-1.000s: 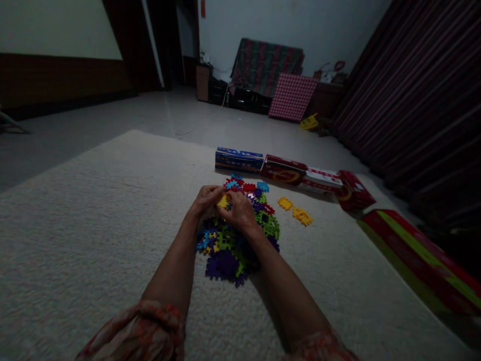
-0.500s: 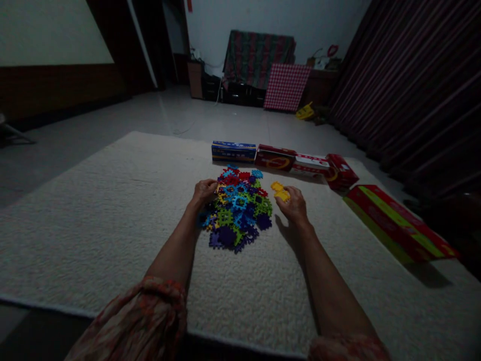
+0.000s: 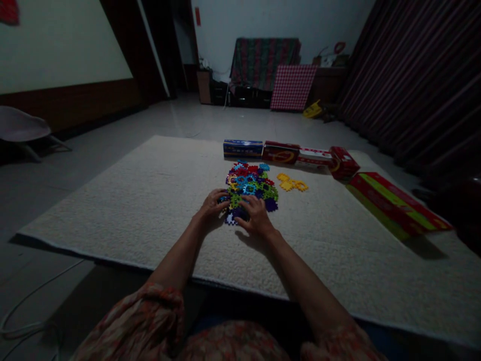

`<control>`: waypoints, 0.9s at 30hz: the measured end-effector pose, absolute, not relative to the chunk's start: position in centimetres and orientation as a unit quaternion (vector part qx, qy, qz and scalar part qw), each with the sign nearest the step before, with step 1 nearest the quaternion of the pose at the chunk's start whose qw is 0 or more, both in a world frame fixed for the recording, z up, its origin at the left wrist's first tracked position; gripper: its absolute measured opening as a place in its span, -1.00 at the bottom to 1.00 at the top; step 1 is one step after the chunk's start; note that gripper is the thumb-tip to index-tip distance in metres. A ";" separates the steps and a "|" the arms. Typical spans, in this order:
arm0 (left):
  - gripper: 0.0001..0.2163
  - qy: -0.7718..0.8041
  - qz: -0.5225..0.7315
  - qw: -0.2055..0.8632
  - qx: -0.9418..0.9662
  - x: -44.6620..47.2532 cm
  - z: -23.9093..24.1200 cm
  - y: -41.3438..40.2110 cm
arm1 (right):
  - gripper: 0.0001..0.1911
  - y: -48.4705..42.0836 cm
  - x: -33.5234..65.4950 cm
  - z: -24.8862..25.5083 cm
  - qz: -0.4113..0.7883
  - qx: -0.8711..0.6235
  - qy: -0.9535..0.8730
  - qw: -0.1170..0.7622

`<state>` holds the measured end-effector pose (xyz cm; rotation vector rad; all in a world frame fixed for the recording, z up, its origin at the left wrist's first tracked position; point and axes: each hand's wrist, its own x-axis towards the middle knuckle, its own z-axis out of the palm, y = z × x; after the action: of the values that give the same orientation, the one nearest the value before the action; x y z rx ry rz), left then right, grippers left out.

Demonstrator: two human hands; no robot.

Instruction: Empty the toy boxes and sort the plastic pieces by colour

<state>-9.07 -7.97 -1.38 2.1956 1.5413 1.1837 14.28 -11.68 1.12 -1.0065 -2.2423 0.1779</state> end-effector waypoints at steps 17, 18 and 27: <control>-0.73 0.564 0.413 0.046 0.714 -9.6 -3.7 -8.1 | -0.63 -13.6 11.8 -1.1 0.038 -0.510 -0.785 0.350; -0.73 0.559 0.398 0.046 0.726 -9.7 -3.7 -8.1 | -0.62 -13.7 11.8 -1.0 0.039 -0.502 -0.794 0.341; -0.55 0.560 0.325 0.023 0.761 -9.2 -4.2 -8.5 | -0.63 -14.1 11.6 -0.8 0.035 -0.488 -0.821 0.295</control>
<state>-9.17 -8.50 -4.20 2.3582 1.7351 1.0082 11.62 -14.05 -0.85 -1.2986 -2.1829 0.0924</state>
